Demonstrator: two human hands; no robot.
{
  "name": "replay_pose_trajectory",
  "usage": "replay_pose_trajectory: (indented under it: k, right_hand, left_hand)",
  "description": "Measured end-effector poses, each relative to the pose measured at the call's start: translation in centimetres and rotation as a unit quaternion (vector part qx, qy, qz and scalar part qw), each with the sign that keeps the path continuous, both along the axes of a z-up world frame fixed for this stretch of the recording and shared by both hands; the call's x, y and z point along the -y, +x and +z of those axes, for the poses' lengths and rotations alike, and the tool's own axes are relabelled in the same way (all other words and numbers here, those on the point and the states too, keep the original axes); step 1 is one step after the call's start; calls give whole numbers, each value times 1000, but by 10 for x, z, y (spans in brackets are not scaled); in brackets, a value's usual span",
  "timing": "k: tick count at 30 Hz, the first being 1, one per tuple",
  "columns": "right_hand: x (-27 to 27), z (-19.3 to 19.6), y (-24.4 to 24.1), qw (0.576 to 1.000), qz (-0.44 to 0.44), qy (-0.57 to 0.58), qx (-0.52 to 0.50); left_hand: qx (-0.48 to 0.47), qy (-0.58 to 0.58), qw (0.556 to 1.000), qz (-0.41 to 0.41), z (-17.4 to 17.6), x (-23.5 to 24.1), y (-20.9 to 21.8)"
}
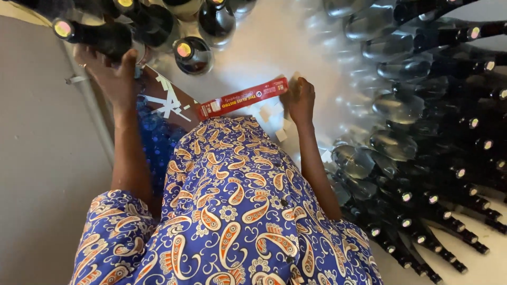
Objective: Manually applying adhesive labels to glass bottles in a production environment.
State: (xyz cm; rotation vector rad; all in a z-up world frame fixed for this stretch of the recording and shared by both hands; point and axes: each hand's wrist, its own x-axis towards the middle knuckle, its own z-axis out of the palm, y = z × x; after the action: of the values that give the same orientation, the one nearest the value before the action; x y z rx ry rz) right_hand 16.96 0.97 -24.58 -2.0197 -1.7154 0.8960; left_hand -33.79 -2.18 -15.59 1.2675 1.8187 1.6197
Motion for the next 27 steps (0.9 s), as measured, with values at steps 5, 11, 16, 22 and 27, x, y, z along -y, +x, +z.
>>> replay_pose_trajectory:
  k: [5, 11, 16, 22, 27]
  right_hand:
    - [-10, 21, -20, 999, -17, 29, -34]
    - [-13, -3, -27, 996, -46, 3, 73]
    - [-11, -35, -22, 998, -28, -4, 61]
    - [-3, 112, -69, 927, -261, -11, -269]
    - [15, 45, -18, 979, -54, 192, -37]
  left_hand:
    - [165, 136, 975, 55, -67, 10, -28]
    - [484, 32, 816, 314, -97, 39, -10]
    - [388, -176, 896, 124, -22, 58, 117]
    - [205, -229, 914, -266, 44, 5, 236]
    - [-25, -177, 865, -469, 41, -77, 305]
